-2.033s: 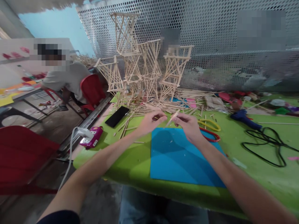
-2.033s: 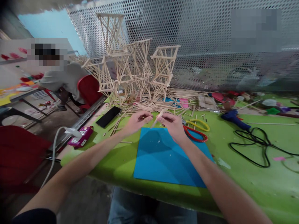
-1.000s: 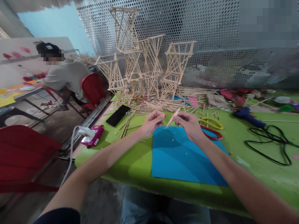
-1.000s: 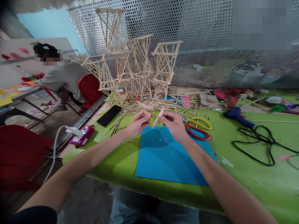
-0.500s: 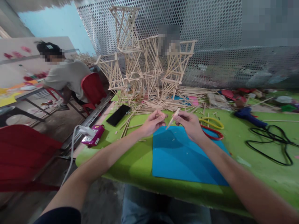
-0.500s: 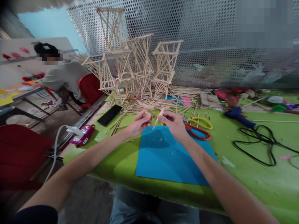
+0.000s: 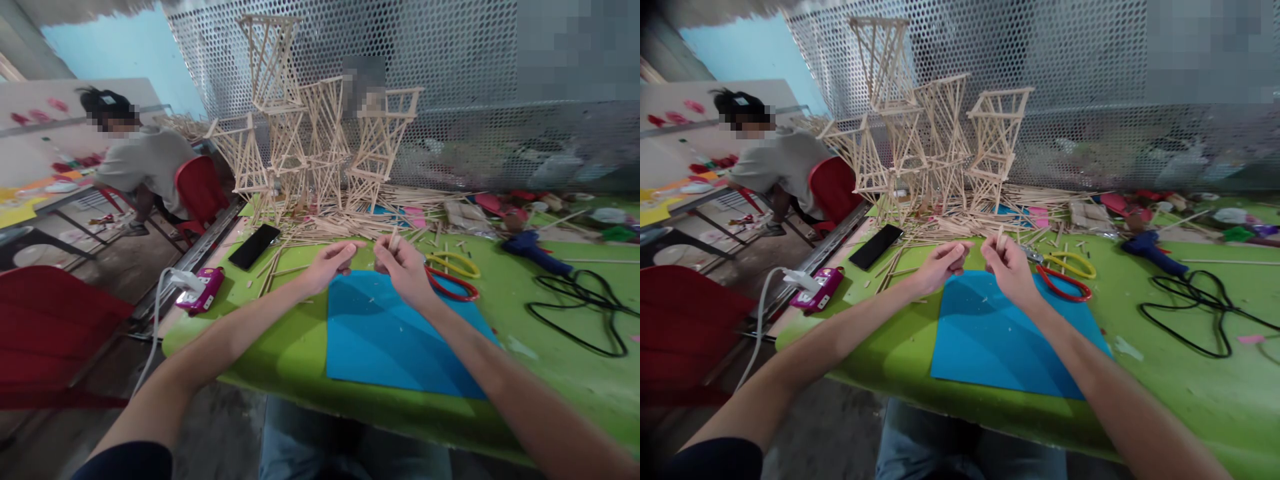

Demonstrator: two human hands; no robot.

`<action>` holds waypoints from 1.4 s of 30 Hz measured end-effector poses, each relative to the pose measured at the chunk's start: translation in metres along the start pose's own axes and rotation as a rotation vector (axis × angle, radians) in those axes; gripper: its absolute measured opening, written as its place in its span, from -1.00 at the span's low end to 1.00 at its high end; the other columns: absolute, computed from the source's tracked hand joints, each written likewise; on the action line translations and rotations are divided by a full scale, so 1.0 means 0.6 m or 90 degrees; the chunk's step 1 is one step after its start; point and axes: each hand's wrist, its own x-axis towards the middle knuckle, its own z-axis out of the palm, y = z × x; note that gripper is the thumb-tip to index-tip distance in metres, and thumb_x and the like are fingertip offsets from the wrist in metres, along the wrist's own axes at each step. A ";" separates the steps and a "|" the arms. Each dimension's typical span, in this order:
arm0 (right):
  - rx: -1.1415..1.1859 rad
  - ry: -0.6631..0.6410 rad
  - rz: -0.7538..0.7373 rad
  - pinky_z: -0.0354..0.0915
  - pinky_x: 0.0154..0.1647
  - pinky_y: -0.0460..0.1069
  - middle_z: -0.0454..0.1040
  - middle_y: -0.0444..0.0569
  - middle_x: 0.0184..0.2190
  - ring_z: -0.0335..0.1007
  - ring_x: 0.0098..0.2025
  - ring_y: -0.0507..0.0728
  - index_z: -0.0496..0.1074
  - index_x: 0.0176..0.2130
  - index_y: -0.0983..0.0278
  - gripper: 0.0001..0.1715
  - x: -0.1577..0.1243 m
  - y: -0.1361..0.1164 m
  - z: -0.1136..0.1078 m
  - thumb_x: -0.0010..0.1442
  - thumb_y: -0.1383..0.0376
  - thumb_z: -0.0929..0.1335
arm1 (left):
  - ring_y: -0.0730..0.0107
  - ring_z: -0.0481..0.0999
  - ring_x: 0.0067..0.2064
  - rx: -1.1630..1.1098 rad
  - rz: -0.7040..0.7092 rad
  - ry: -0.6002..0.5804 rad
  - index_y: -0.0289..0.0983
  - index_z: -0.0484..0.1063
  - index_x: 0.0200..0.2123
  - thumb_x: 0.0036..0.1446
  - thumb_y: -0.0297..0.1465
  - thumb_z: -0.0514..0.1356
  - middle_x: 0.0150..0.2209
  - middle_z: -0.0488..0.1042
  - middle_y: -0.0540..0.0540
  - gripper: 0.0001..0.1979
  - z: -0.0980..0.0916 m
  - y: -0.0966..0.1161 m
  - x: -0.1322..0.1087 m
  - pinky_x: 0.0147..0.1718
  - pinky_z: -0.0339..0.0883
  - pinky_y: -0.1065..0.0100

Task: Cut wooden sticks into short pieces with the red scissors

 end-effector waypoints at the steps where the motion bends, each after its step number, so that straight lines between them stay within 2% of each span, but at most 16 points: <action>1: -0.047 0.026 -0.006 0.08 -0.53 -0.03 0.15 -0.23 -0.54 0.08 -0.53 0.01 0.49 -0.20 0.17 -0.61 -0.001 -0.001 -0.001 0.26 -0.06 0.51 | 0.57 0.07 -0.48 0.006 -0.003 -0.006 -0.25 0.65 -0.09 0.14 0.01 0.46 -0.46 0.07 0.11 -0.53 -0.001 0.000 0.000 -0.49 0.15 0.49; 5: -0.169 0.074 -0.020 -0.04 -0.54 -0.02 0.14 -0.21 -0.61 0.01 -0.53 0.01 0.68 -0.22 0.23 -0.64 -0.003 -0.005 -0.006 0.22 0.00 0.53 | 0.58 0.01 -0.49 0.041 0.002 -0.031 -0.26 0.66 -0.08 0.15 0.06 0.43 -0.47 0.03 0.12 -0.49 -0.002 0.002 -0.001 -0.53 0.03 0.49; 10: -0.183 0.094 -0.055 -0.06 -0.51 -0.02 0.19 -0.18 -0.61 -0.04 -0.51 0.01 0.72 -0.29 0.20 -0.73 -0.003 -0.005 -0.006 0.17 0.06 0.55 | 0.57 0.01 -0.50 0.088 0.028 -0.051 -0.26 0.66 -0.07 0.18 0.10 0.38 -0.48 0.04 0.12 -0.46 -0.004 0.002 0.000 -0.53 0.01 0.47; 18: -0.193 0.066 -0.074 0.02 -0.46 -0.03 0.23 -0.18 -0.53 0.02 -0.48 0.00 0.55 -0.37 0.23 -0.74 -0.007 -0.009 -0.005 0.28 0.13 0.47 | 0.57 0.06 -0.51 0.161 0.037 -0.071 -0.27 0.64 0.06 0.24 0.10 0.33 -0.51 0.04 0.13 -0.41 -0.017 -0.006 0.001 -0.51 0.05 0.45; 26: -0.216 0.037 -0.125 0.01 -0.44 -0.01 0.23 -0.19 -0.51 0.01 -0.48 0.01 0.46 -0.35 0.23 -0.77 -0.015 -0.021 -0.004 0.34 0.19 0.41 | 0.57 0.12 -0.51 0.192 0.058 -0.083 -0.26 0.67 0.02 0.28 0.07 0.32 -0.51 0.11 0.10 -0.46 -0.018 0.001 0.000 -0.51 0.09 0.44; 31: -0.239 0.016 -0.164 0.02 -0.43 0.00 0.27 -0.17 -0.49 0.06 -0.47 0.02 0.42 -0.35 0.23 -0.76 -0.018 -0.030 0.001 0.38 0.21 0.38 | 0.56 0.31 -0.45 0.256 0.084 -0.111 -0.31 0.68 -0.14 0.29 0.05 0.31 -0.38 0.37 0.00 -0.50 -0.012 0.012 -0.005 -0.46 0.19 0.42; 36: -0.187 0.010 -0.127 0.04 -0.43 0.01 0.22 -0.17 -0.48 0.07 -0.46 0.04 0.42 -0.30 0.21 -0.67 -0.012 -0.020 -0.004 0.43 0.06 0.38 | 0.50 0.46 -0.32 0.439 0.166 -0.130 -0.32 0.60 -0.24 0.24 -0.10 0.41 -0.18 0.57 -0.11 -0.64 0.003 0.020 -0.012 -0.31 0.33 0.41; 39: -0.056 -0.025 -0.050 0.02 -0.46 0.01 0.15 -0.18 -0.48 0.04 -0.48 0.05 0.44 -0.23 0.19 -0.56 -0.007 -0.008 -0.004 0.44 -0.10 0.33 | 0.48 0.52 -0.31 0.474 0.158 -0.092 -0.30 0.54 -0.21 0.27 -0.15 0.39 -0.18 0.62 -0.10 -0.70 0.004 0.011 -0.011 -0.28 0.38 0.41; 42: 0.071 -0.060 0.001 0.08 -0.43 0.01 0.18 -0.16 -0.43 0.09 -0.45 0.06 0.46 -0.19 0.16 -0.53 -0.002 0.002 -0.001 0.44 -0.15 0.32 | 0.48 0.48 -0.37 0.522 0.188 -0.031 -0.28 0.53 -0.19 0.28 -0.15 0.38 -0.26 0.63 -0.08 -0.70 -0.001 0.002 -0.006 -0.33 0.36 0.40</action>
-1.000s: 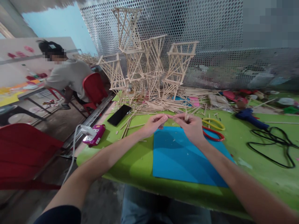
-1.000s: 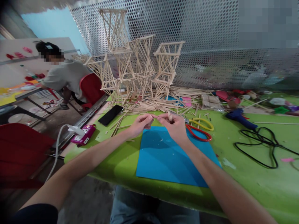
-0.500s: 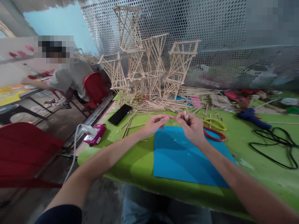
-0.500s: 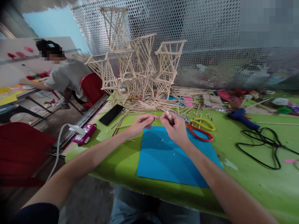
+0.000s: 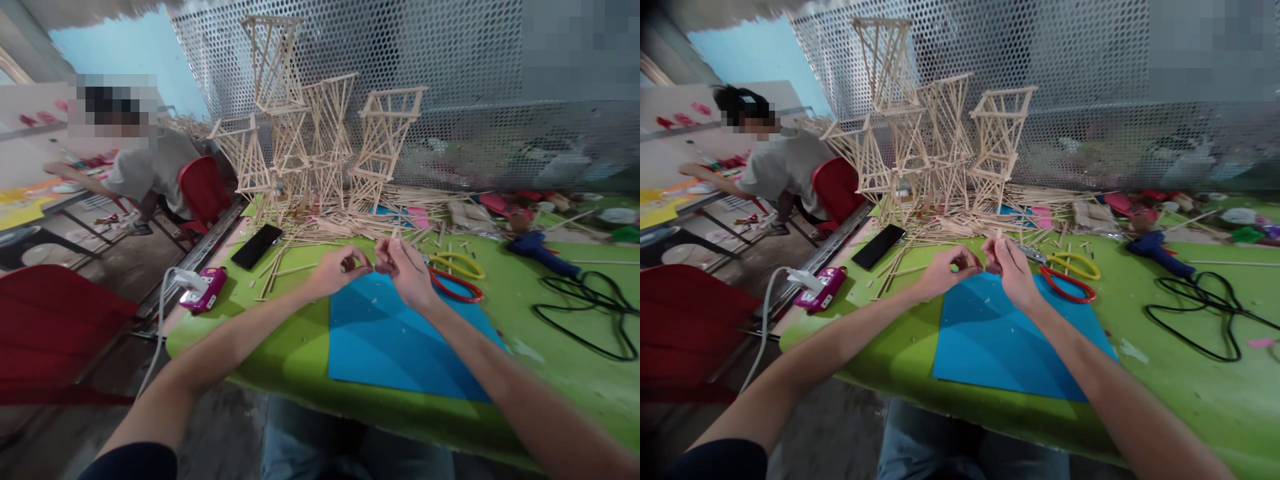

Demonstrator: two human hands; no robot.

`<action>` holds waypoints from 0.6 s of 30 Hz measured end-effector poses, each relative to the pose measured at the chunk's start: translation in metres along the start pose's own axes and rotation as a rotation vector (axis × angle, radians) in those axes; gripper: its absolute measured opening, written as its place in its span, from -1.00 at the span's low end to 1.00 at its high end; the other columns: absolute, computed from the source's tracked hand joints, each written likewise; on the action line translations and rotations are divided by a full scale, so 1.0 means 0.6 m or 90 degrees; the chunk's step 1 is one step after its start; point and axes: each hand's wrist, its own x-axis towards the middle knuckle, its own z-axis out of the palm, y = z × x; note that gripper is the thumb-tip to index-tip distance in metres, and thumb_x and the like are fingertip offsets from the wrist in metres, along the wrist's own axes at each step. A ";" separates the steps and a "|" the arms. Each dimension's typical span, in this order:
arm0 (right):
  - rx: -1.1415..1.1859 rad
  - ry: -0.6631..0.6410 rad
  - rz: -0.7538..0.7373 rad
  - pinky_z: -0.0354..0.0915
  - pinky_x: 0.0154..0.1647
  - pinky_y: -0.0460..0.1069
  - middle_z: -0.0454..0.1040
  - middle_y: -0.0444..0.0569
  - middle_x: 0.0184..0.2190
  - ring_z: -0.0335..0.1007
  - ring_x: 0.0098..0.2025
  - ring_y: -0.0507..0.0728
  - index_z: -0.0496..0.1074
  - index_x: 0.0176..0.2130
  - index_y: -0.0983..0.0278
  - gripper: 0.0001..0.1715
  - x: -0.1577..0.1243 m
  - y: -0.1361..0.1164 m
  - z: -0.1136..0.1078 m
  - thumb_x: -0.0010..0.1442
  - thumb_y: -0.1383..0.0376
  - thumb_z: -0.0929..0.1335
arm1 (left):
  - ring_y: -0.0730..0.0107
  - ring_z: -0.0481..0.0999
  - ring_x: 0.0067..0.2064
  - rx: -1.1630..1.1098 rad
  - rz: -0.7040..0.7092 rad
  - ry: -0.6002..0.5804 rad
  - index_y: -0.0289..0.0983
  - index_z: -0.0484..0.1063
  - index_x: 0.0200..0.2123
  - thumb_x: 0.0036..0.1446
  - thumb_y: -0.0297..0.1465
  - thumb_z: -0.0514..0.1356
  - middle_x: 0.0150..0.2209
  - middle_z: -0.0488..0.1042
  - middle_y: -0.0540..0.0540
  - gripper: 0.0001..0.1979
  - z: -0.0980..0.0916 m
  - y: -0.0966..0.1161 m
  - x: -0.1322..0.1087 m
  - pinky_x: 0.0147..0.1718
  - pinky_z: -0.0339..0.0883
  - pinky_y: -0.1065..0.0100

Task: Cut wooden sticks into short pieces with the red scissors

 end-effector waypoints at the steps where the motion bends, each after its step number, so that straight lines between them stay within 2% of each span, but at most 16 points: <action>1: 0.006 0.002 -0.006 0.12 -0.40 0.01 0.22 -0.14 -0.41 0.14 -0.42 0.08 0.47 -0.19 0.16 -0.54 0.001 0.003 0.000 0.43 -0.15 0.32 | 0.48 0.46 -0.39 0.037 0.016 0.018 -0.28 0.54 -0.19 0.29 -0.14 0.37 -0.29 0.62 -0.07 -0.70 0.000 -0.002 0.001 -0.35 0.35 0.40; 4: -0.097 0.046 -0.068 0.23 -0.27 0.02 0.35 -0.07 -0.31 0.26 -0.28 0.12 0.53 -0.20 0.16 -0.56 0.004 0.009 -0.004 0.43 -0.12 0.35 | 0.42 0.50 -0.36 0.166 0.094 0.052 -0.26 0.57 -0.18 0.36 -0.14 0.31 -0.25 0.65 -0.09 -0.72 -0.004 0.002 0.001 -0.30 0.39 0.36; 6: -0.177 0.070 -0.098 0.24 -0.23 0.02 0.42 -0.05 -0.23 0.28 -0.22 0.13 0.58 -0.20 0.16 -0.56 0.004 0.010 -0.006 0.43 -0.11 0.35 | 0.34 0.60 -0.22 0.237 0.139 0.058 -0.26 0.60 -0.14 0.40 -0.15 0.27 -0.15 0.69 -0.13 -0.72 -0.005 0.007 0.000 -0.18 0.46 0.31; 8: -0.197 0.063 -0.091 0.25 -0.25 0.01 0.44 -0.05 -0.22 0.29 -0.24 0.12 0.61 -0.16 0.15 -0.55 0.003 0.011 -0.007 0.43 -0.11 0.35 | 0.26 0.65 -0.07 0.288 0.152 0.049 -0.24 0.62 -0.07 0.41 -0.12 0.25 -0.05 0.70 -0.14 -0.68 -0.004 0.010 -0.002 -0.06 0.49 0.27; 10: -0.178 0.048 -0.066 0.27 -0.29 0.01 0.44 -0.06 -0.27 0.29 -0.29 0.11 0.62 -0.10 0.16 -0.53 0.002 0.013 -0.006 0.41 -0.13 0.36 | 0.20 0.66 0.00 0.323 0.139 0.032 -0.21 0.63 -0.02 0.41 -0.08 0.24 -0.03 0.70 -0.13 -0.65 0.001 0.008 -0.004 -0.03 0.51 0.25; 13: -0.145 0.048 -0.048 0.30 -0.29 0.00 0.47 -0.06 -0.27 0.33 -0.28 0.11 0.63 -0.11 0.18 -0.55 0.003 0.019 -0.005 0.37 -0.11 0.42 | 0.19 0.67 -0.06 0.335 0.109 0.012 -0.19 0.64 -0.02 0.43 -0.07 0.22 -0.09 0.71 -0.11 -0.65 0.007 0.002 -0.004 -0.09 0.52 0.24; 18: -0.118 0.069 -0.041 0.39 -0.19 0.01 0.58 -0.03 -0.18 0.43 -0.19 0.14 0.63 -0.25 0.20 -0.66 0.011 0.031 -0.011 0.25 -0.02 0.53 | 0.25 0.66 -0.10 0.263 0.104 -0.017 -0.24 0.57 -0.03 0.47 -0.22 0.17 -0.10 0.69 -0.12 -0.75 0.004 0.000 0.001 -0.09 0.48 0.29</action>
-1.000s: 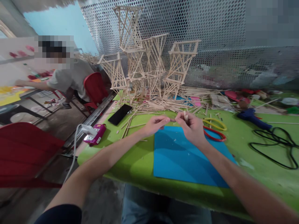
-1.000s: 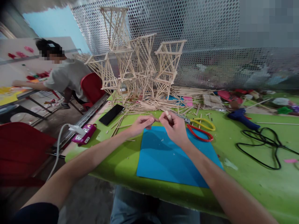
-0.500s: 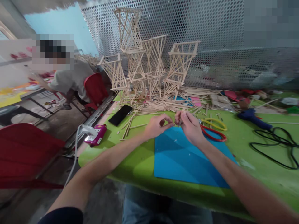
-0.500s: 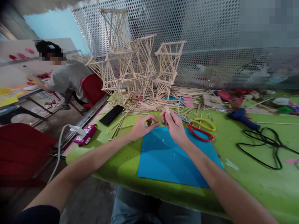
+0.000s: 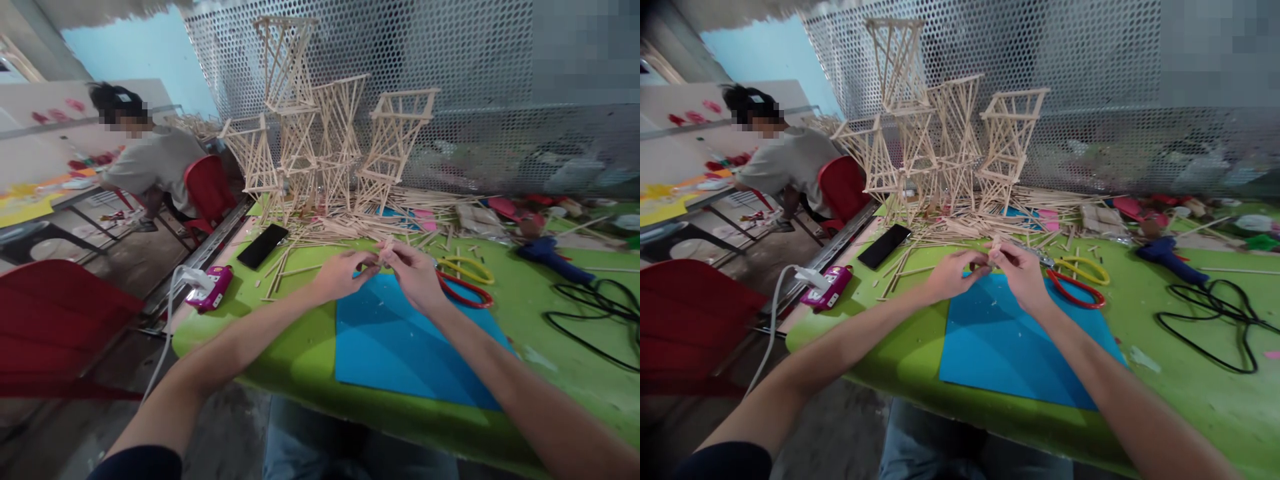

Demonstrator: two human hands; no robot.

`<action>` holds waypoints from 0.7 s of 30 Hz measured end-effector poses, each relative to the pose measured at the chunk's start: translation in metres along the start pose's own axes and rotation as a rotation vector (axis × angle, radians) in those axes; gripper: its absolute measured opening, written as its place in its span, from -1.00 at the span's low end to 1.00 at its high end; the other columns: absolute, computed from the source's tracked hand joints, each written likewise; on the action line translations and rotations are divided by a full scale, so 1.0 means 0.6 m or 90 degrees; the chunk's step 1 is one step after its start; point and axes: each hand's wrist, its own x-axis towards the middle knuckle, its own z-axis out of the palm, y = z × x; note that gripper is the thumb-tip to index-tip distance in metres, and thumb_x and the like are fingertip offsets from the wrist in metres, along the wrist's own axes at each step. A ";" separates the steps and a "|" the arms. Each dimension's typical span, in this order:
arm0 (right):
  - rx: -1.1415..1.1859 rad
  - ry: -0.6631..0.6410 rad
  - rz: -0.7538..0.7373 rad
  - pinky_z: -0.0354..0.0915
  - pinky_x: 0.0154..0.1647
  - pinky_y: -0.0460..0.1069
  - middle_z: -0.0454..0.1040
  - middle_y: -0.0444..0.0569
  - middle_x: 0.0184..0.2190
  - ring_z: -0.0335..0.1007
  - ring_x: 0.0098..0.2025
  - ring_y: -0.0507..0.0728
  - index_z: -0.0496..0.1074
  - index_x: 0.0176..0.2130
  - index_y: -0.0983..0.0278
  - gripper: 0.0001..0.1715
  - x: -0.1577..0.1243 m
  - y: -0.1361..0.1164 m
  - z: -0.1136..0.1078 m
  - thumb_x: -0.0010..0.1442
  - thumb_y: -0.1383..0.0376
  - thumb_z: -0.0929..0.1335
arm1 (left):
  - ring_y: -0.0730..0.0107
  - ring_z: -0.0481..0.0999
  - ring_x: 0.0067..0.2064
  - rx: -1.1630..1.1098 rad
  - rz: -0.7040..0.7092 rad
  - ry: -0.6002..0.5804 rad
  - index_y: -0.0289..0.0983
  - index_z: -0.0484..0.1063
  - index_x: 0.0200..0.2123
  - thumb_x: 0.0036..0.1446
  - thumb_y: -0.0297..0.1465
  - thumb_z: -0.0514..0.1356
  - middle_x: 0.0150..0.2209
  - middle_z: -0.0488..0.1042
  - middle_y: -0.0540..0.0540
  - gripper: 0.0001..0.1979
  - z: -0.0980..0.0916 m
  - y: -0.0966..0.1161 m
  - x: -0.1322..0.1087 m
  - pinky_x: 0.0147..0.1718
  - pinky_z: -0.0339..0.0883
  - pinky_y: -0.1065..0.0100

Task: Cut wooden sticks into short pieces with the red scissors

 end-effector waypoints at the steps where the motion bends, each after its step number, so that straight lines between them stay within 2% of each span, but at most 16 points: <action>1: 0.008 0.008 0.007 0.40 -0.19 0.02 0.59 -0.04 -0.21 0.45 -0.21 0.13 0.64 -0.23 0.19 -0.68 0.001 0.001 -0.001 0.23 0.00 0.55 | 0.26 0.66 -0.11 -0.015 -0.001 -0.002 -0.25 0.54 -0.01 0.47 -0.22 0.16 -0.09 0.68 -0.14 -0.74 -0.003 -0.001 0.001 -0.11 0.48 0.30; 5: 0.046 0.014 0.055 0.45 -0.24 0.01 0.58 -0.09 -0.33 0.48 -0.31 0.10 0.65 -0.16 0.19 -0.64 0.004 -0.004 -0.006 0.14 0.04 0.60 | 0.25 0.65 -0.13 -0.003 0.002 -0.021 -0.26 0.50 0.06 0.48 -0.21 0.14 -0.10 0.68 -0.16 -0.71 -0.015 -0.009 0.003 -0.17 0.44 0.30; 10: 0.065 0.051 0.073 0.51 -0.24 0.02 0.61 -0.09 -0.36 0.52 -0.35 0.09 0.64 -0.19 0.21 -0.58 0.013 -0.008 -0.017 0.03 0.05 0.65 | 0.19 0.62 -0.12 0.103 0.031 -0.004 -0.21 0.56 0.12 0.50 -0.25 0.12 -0.18 0.69 -0.13 -0.69 -0.031 -0.032 0.008 -0.06 0.42 0.22; 16: 0.089 0.071 0.139 0.55 -0.24 0.04 0.62 -0.05 -0.41 0.54 -0.38 0.10 0.65 -0.28 0.26 -0.60 0.014 -0.005 -0.022 0.00 0.06 0.66 | 0.15 0.63 -0.03 0.133 0.084 0.045 -0.22 0.59 0.16 0.46 -0.12 0.19 -0.02 0.70 -0.19 -0.60 -0.037 -0.055 0.012 0.07 0.41 0.13; 21: 0.131 0.081 0.168 0.55 -0.23 0.03 0.64 -0.03 -0.38 0.56 -0.37 0.09 0.65 -0.32 0.26 -0.56 0.010 -0.009 -0.010 -0.07 0.05 0.69 | 0.18 0.64 -0.01 0.145 0.129 0.048 -0.20 0.58 0.20 0.48 -0.11 0.16 -0.01 0.69 -0.19 -0.58 -0.043 -0.049 0.013 0.06 0.43 0.16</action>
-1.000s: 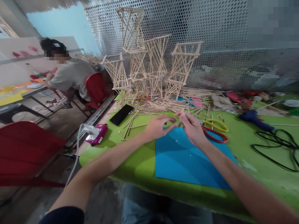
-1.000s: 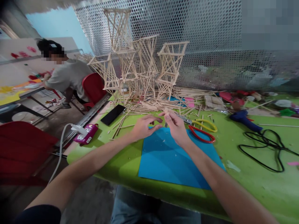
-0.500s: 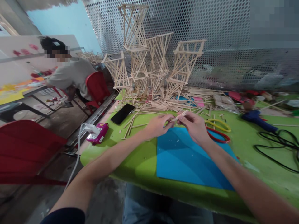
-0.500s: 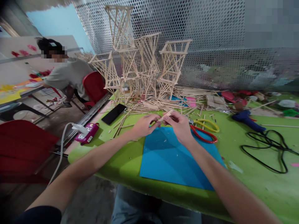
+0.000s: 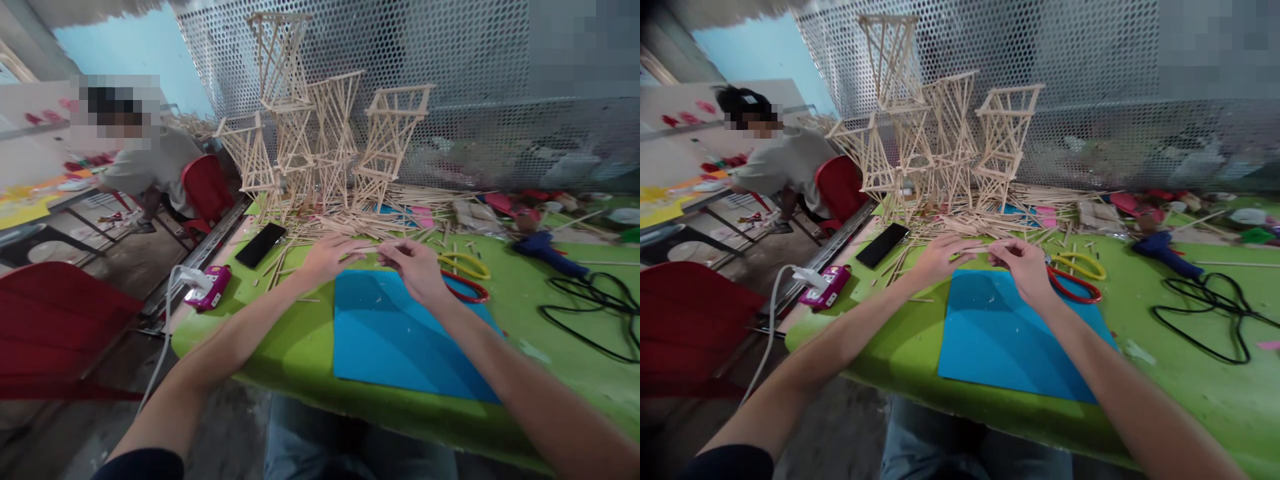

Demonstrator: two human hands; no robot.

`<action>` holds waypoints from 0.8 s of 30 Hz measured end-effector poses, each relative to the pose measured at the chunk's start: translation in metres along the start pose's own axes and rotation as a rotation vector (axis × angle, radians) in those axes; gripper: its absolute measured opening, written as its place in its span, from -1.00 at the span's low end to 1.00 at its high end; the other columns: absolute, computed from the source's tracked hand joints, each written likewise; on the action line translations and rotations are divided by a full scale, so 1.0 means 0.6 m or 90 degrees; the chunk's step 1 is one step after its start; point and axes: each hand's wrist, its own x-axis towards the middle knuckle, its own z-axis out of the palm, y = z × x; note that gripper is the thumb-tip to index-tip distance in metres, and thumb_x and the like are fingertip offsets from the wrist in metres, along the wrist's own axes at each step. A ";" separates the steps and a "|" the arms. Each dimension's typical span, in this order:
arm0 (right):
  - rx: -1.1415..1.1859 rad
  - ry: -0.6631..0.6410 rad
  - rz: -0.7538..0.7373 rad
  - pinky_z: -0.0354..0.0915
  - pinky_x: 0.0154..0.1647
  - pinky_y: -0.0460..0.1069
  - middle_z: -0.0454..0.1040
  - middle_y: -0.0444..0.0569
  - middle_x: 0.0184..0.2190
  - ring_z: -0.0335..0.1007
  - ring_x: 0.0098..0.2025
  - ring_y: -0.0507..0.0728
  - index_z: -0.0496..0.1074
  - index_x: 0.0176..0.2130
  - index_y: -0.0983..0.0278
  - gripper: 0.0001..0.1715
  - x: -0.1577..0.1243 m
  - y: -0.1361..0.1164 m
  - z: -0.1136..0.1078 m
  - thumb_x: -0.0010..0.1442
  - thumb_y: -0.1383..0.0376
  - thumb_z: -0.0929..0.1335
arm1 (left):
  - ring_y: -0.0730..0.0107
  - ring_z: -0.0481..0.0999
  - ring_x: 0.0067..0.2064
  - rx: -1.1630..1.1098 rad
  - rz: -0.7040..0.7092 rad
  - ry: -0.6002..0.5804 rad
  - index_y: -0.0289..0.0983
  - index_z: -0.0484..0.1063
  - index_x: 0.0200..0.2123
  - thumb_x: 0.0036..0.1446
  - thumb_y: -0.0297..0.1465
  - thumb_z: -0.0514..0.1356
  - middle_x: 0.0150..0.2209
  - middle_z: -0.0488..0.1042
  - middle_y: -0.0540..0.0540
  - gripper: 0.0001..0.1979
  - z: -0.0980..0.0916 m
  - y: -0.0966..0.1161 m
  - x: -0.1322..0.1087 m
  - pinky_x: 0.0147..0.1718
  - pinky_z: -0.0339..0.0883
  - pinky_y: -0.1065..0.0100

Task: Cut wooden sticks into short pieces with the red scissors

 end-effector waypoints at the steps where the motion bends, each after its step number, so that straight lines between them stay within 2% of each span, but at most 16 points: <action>1: 0.001 0.000 -0.002 0.55 -0.23 0.03 0.64 -0.03 -0.37 0.56 -0.37 0.09 0.64 -0.31 0.26 -0.56 -0.001 0.000 0.002 -0.07 0.05 0.69 | 0.19 0.63 -0.02 0.005 0.003 -0.005 -0.18 0.57 0.22 0.48 -0.11 0.16 -0.03 0.69 -0.18 -0.58 -0.002 0.001 0.000 0.04 0.43 0.17; 6: 0.004 0.004 -0.005 0.56 -0.22 0.04 0.63 -0.05 -0.40 0.55 -0.38 0.08 0.62 -0.32 0.25 -0.54 -0.001 -0.002 0.004 -0.09 0.03 0.69 | 0.25 0.63 -0.14 0.006 0.039 0.011 -0.17 0.59 0.21 0.48 -0.11 0.16 -0.17 0.68 -0.15 -0.58 -0.002 -0.008 -0.002 -0.10 0.46 0.24; 10: -0.010 -0.014 -0.018 0.57 -0.22 0.03 0.63 -0.06 -0.40 0.55 -0.38 0.08 0.63 -0.29 0.24 -0.55 0.000 -0.002 0.002 -0.05 0.03 0.68 | 0.30 0.62 -0.21 -0.032 0.066 0.044 -0.16 0.62 0.16 0.44 -0.11 0.21 -0.18 0.70 -0.14 -0.60 0.007 -0.023 -0.006 -0.19 0.47 0.28; 15: -0.018 0.001 -0.013 0.56 -0.26 0.02 0.62 -0.06 -0.42 0.55 -0.39 0.08 0.63 -0.28 0.25 -0.55 -0.001 -0.002 0.005 -0.03 0.02 0.67 | 0.33 0.63 -0.25 -0.051 0.051 0.067 -0.14 0.64 0.15 0.43 -0.13 0.23 -0.20 0.70 -0.14 -0.63 0.010 -0.023 -0.010 -0.22 0.46 0.32; 18: -0.016 -0.007 -0.024 0.57 -0.23 0.03 0.63 -0.05 -0.40 0.57 -0.38 0.09 0.62 -0.25 0.26 -0.54 -0.003 -0.004 0.008 -0.01 0.03 0.66 | 0.34 0.62 -0.29 -0.071 0.023 0.090 -0.13 0.67 0.10 0.42 -0.12 0.24 -0.23 0.71 -0.12 -0.65 0.007 -0.020 -0.011 -0.25 0.47 0.33; 20: -0.036 -0.028 -0.052 0.58 -0.20 0.06 0.65 -0.05 -0.37 0.60 -0.36 0.12 0.62 -0.15 0.25 -0.50 -0.004 -0.006 0.007 0.01 0.04 0.66 | 0.32 0.65 -0.28 -0.104 -0.019 0.111 -0.15 0.69 0.04 0.41 -0.11 0.26 -0.22 0.72 -0.13 -0.66 0.003 -0.018 -0.010 -0.24 0.50 0.32; 24: -0.173 -0.076 -0.153 0.59 -0.15 0.14 0.68 -0.01 -0.32 0.66 -0.31 0.20 0.58 -0.03 0.22 -0.51 -0.005 -0.008 -0.004 0.15 0.03 0.59 | 0.18 0.73 -0.09 -0.178 -0.124 0.120 -0.20 0.73 -0.05 0.35 -0.08 0.31 -0.08 0.74 -0.18 -0.65 -0.007 -0.013 -0.004 -0.06 0.58 0.21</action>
